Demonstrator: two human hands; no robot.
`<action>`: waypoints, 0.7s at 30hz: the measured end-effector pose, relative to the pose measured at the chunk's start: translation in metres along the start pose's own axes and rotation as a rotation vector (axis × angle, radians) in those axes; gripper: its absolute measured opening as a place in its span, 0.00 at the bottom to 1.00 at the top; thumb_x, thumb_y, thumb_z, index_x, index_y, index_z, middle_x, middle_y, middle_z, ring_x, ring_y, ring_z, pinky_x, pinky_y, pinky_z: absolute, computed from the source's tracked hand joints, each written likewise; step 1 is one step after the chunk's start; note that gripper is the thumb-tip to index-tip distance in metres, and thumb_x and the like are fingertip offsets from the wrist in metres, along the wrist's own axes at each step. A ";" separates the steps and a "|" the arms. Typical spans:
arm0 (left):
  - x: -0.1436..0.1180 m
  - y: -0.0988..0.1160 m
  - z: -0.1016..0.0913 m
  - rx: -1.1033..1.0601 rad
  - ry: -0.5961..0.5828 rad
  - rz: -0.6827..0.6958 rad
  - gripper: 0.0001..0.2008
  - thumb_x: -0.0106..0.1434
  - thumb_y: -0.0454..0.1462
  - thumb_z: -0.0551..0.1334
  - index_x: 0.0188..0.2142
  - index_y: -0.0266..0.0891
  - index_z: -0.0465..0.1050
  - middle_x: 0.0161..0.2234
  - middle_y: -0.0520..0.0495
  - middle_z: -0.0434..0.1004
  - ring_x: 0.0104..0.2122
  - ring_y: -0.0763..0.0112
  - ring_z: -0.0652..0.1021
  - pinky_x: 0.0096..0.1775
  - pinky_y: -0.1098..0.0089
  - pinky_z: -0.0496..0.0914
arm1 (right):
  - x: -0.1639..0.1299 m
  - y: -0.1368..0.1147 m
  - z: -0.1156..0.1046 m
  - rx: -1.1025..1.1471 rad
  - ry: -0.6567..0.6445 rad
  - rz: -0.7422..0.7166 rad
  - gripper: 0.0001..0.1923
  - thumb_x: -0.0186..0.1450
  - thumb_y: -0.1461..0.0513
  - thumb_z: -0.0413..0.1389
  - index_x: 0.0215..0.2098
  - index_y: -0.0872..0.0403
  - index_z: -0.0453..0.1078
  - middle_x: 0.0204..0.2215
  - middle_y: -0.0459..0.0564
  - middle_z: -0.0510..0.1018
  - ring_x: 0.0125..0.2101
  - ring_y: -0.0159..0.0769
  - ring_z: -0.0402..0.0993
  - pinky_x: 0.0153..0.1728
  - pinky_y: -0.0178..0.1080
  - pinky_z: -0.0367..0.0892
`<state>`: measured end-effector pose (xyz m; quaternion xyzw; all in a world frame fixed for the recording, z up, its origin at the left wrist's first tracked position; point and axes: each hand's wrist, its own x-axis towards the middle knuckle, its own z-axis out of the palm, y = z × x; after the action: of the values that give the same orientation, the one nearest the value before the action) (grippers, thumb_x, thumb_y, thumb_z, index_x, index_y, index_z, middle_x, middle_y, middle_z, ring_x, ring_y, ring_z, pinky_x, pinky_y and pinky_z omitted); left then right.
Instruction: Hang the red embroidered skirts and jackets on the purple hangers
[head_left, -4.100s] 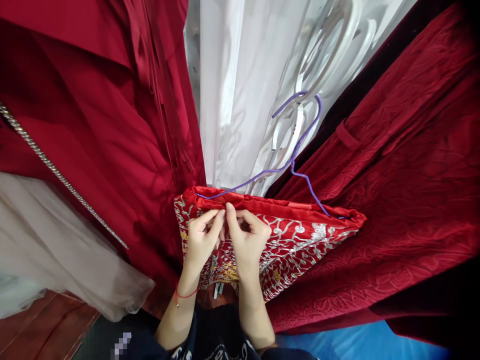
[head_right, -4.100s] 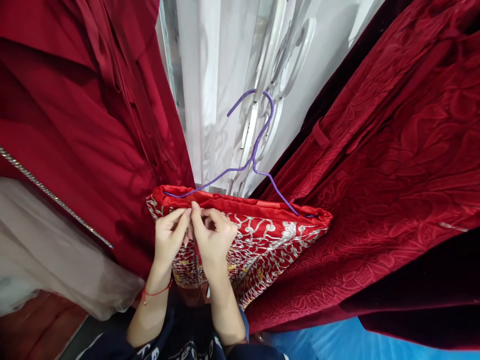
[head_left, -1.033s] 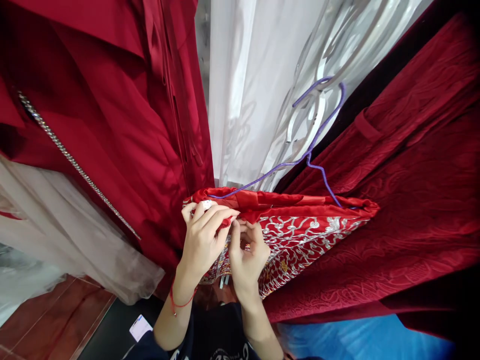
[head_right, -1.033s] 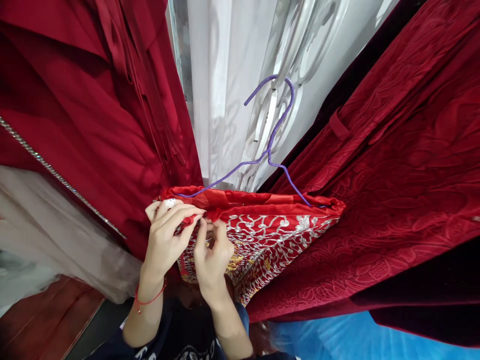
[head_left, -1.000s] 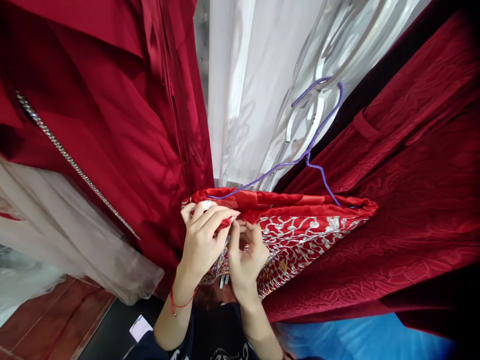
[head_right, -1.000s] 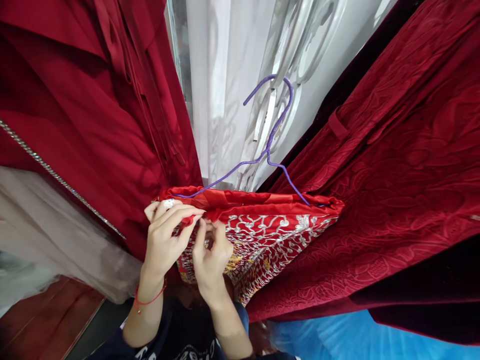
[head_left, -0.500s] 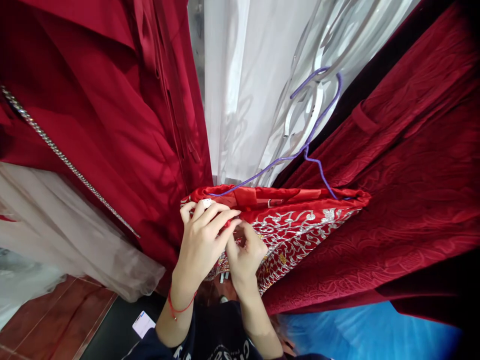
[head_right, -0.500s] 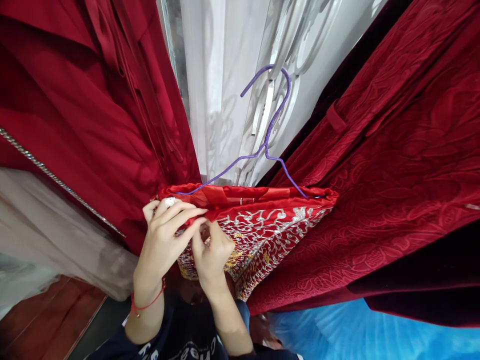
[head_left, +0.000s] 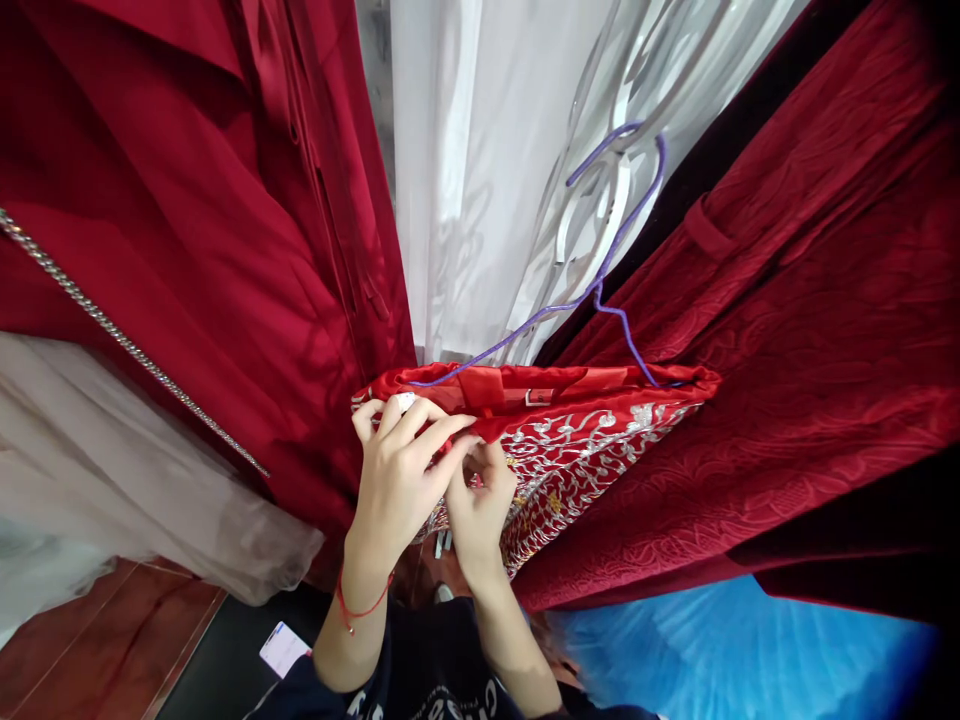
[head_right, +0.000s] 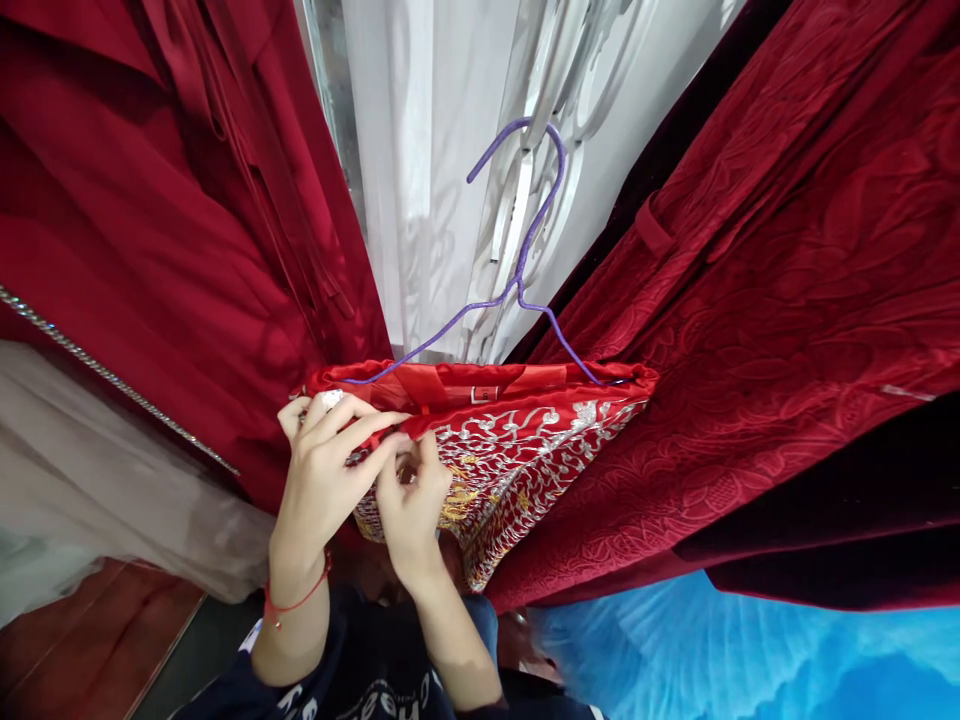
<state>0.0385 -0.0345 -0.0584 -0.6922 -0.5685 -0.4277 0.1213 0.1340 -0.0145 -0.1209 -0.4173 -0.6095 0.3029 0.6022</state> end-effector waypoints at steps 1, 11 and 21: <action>-0.001 0.000 0.001 0.002 0.009 0.004 0.08 0.67 0.37 0.64 0.45 0.48 0.79 0.35 0.52 0.80 0.39 0.64 0.74 0.48 0.56 0.56 | 0.000 -0.001 0.000 0.033 -0.024 0.020 0.05 0.68 0.63 0.52 0.33 0.54 0.65 0.24 0.43 0.73 0.24 0.28 0.68 0.28 0.31 0.65; 0.005 -0.003 0.001 0.007 0.099 0.079 0.09 0.66 0.35 0.63 0.43 0.48 0.80 0.32 0.53 0.81 0.36 0.65 0.75 0.47 0.55 0.56 | 0.005 -0.009 -0.001 0.240 -0.082 0.141 0.14 0.71 0.54 0.52 0.34 0.54 0.71 0.20 0.40 0.67 0.21 0.27 0.61 0.24 0.31 0.61; 0.032 0.002 0.012 -0.027 -0.009 0.116 0.10 0.69 0.35 0.60 0.42 0.48 0.81 0.35 0.52 0.82 0.39 0.64 0.75 0.48 0.57 0.59 | 0.005 0.011 0.007 0.254 -0.051 0.119 0.11 0.67 0.57 0.54 0.31 0.56 0.70 0.16 0.37 0.61 0.18 0.25 0.54 0.20 0.30 0.51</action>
<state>0.0454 -0.0056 -0.0422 -0.7273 -0.5224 -0.4245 0.1341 0.1290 -0.0040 -0.1289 -0.3654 -0.5557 0.4231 0.6154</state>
